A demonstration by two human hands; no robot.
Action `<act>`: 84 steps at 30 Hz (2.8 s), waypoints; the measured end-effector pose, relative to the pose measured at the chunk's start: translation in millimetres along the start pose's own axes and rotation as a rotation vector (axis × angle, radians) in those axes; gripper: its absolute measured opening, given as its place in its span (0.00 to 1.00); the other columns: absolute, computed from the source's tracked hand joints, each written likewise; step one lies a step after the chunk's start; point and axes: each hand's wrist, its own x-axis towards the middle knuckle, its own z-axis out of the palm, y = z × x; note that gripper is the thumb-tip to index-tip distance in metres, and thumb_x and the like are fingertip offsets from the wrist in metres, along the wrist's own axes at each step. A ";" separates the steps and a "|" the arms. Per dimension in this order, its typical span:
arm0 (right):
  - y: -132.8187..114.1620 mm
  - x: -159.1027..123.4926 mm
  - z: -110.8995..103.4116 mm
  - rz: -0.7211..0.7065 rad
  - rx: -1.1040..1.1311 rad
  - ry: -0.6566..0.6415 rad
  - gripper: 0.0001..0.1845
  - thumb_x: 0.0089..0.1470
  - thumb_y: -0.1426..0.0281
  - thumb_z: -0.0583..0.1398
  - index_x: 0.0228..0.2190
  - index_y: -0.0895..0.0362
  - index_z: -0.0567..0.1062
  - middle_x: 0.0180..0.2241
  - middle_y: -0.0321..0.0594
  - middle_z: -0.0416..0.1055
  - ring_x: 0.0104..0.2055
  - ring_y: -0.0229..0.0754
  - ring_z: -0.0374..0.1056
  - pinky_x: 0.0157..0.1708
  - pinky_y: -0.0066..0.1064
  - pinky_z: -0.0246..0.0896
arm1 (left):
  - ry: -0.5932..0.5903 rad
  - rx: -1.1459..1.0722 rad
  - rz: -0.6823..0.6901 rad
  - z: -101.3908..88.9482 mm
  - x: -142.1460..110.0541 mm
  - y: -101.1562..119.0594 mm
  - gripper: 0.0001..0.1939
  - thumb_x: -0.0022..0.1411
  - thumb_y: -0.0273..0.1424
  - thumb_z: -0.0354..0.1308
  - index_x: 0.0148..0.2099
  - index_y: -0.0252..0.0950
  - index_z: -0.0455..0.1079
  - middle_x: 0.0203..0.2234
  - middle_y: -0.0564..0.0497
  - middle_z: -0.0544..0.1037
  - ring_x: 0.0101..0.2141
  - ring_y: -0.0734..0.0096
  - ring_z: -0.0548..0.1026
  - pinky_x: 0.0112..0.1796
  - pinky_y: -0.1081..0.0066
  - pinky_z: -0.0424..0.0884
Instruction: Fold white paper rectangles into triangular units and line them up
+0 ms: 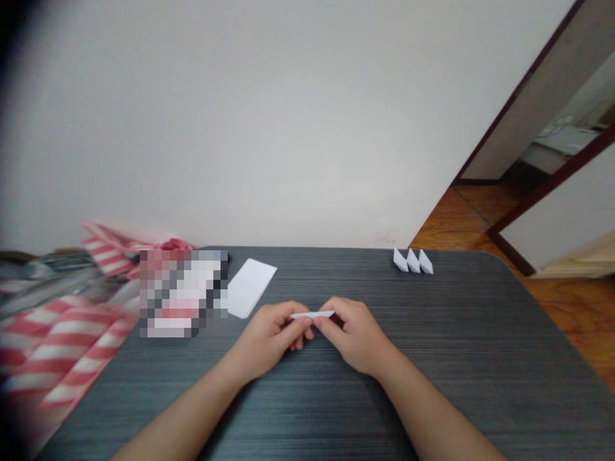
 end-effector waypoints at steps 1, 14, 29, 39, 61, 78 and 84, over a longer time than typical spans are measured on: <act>-0.5 0.0 0.3 -0.003 -0.002 0.001 0.10 0.59 0.70 0.59 0.27 0.58 0.75 0.24 0.34 0.70 0.26 0.36 0.63 0.28 0.26 0.54 | 0.001 0.011 0.002 -0.2 -0.1 0.5 0.13 0.66 0.34 0.53 0.32 0.33 0.73 0.22 0.52 0.75 0.21 0.78 0.71 0.24 0.79 0.65; -2.7 0.4 1.2 0.044 0.038 -0.028 0.10 0.59 0.70 0.58 0.27 0.58 0.74 0.21 0.33 0.67 0.24 0.35 0.61 0.25 0.25 0.52 | 0.014 0.063 0.011 0.3 -1.7 2.1 0.14 0.67 0.34 0.52 0.30 0.33 0.72 0.19 0.53 0.75 0.20 0.78 0.71 0.24 0.79 0.65; -4.3 0.4 -0.8 0.088 0.019 -0.011 0.11 0.59 0.71 0.57 0.25 0.57 0.73 0.20 0.32 0.67 0.22 0.34 0.61 0.24 0.25 0.53 | 0.003 -0.025 -0.023 1.8 -0.2 2.4 0.12 0.65 0.35 0.54 0.34 0.33 0.71 0.24 0.51 0.77 0.21 0.77 0.71 0.24 0.78 0.67; -0.8 -0.7 3.3 0.099 0.106 -0.012 0.07 0.57 0.69 0.60 0.29 0.58 0.75 0.23 0.34 0.70 0.24 0.36 0.62 0.24 0.25 0.54 | 0.000 0.038 -0.014 -0.3 -2.1 -0.6 0.15 0.67 0.36 0.52 0.32 0.33 0.71 0.21 0.52 0.76 0.21 0.77 0.71 0.24 0.78 0.65; 2.7 -0.6 -3.9 0.150 0.076 0.035 0.10 0.58 0.69 0.59 0.25 0.57 0.74 0.19 0.31 0.66 0.21 0.35 0.60 0.23 0.25 0.53 | 0.020 -0.005 -0.030 0.2 -2.2 -2.6 0.14 0.67 0.37 0.52 0.32 0.34 0.70 0.22 0.52 0.77 0.20 0.77 0.71 0.24 0.78 0.65; 12.8 -0.6 -0.1 0.225 0.273 -0.036 0.05 0.54 0.68 0.62 0.31 0.58 0.76 0.23 0.32 0.68 0.23 0.35 0.61 0.24 0.25 0.55 | 0.036 -0.013 -0.040 1.1 -1.4 -5.9 0.15 0.67 0.38 0.52 0.32 0.34 0.70 0.20 0.51 0.76 0.20 0.76 0.71 0.23 0.78 0.65; 3.3 -1.1 -4.1 0.164 0.152 -0.045 0.08 0.56 0.70 0.60 0.27 0.58 0.76 0.19 0.31 0.66 0.21 0.34 0.58 0.22 0.24 0.51 | -0.004 0.004 -0.021 0.7 -1.6 -1.5 0.15 0.67 0.36 0.52 0.32 0.33 0.72 0.23 0.50 0.77 0.22 0.77 0.71 0.24 0.78 0.66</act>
